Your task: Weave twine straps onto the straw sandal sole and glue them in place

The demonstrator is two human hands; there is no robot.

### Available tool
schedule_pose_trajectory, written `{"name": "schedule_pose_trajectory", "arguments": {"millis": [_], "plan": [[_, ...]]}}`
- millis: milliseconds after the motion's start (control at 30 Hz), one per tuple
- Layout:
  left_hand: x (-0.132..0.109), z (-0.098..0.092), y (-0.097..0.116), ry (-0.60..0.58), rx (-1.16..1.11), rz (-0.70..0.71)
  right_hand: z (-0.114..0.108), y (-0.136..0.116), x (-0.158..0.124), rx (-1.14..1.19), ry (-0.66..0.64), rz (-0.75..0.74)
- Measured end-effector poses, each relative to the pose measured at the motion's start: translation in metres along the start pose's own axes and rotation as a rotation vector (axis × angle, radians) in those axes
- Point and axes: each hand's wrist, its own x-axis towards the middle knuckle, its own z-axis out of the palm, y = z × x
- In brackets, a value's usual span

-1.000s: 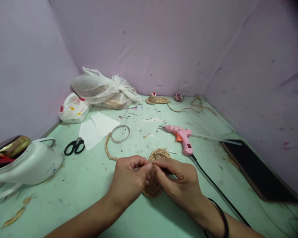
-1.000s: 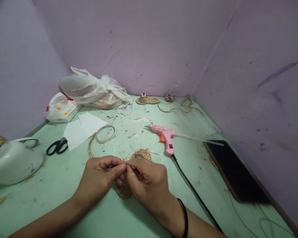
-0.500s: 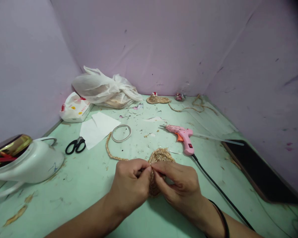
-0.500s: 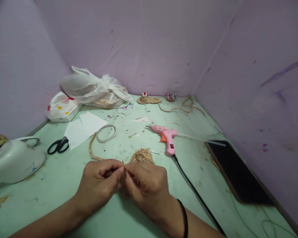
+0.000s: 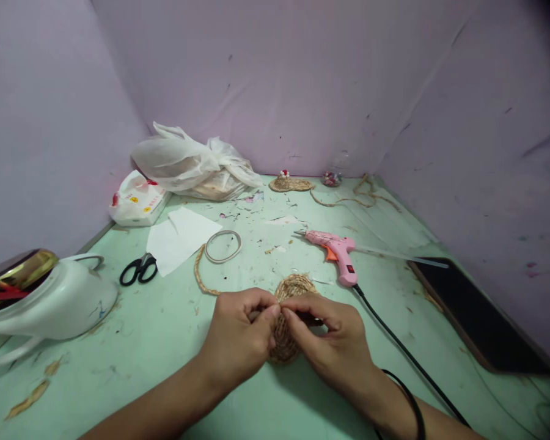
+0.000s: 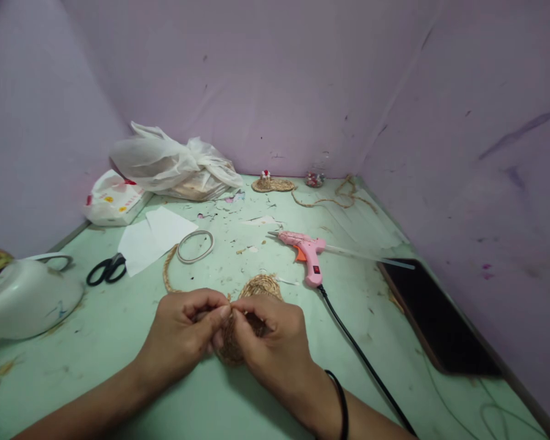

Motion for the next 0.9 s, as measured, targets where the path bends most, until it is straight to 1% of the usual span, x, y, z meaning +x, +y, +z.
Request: {"name": "schedule_pose_trajectory", "arguments": {"millis": [133,200,367,467,600,700,833,900], "plan": [[0.0003,-0.0001,0.0015,-0.027,-0.012,-0.041,-0.0006,-0.0027,0.0026,0.013,-0.014,0.089],[-0.0002,-0.0001,0.0029,-0.025,0.000,-0.042,-0.0016,-0.0039,0.0032,0.020,-0.023,0.088],[-0.0013,0.0002,0.0032,0.008,0.059,0.014,-0.0037,-0.0057,0.0029,0.030,-0.034,0.054],[-0.0010,0.0009,0.0025,0.013,0.077,0.033,-0.0025,-0.0054,0.0028,0.027,-0.040,0.068],[0.0000,0.0031,0.0032,0.033,0.102,0.058,-0.0001,-0.0055,0.0032,0.026,-0.063,0.178],[0.0009,0.0048,0.0033,0.035,0.088,0.051,-0.0003,-0.0063,0.0041,0.058,-0.088,0.255],[0.0020,0.0039,0.0020,0.056,0.016,-0.016,-0.0018,-0.0057,0.0061,0.106,-0.084,0.320],[0.0024,0.0019,0.0012,0.048,-0.036,-0.049,-0.0021,-0.0047,0.0064,0.119,-0.082,0.332]]}}
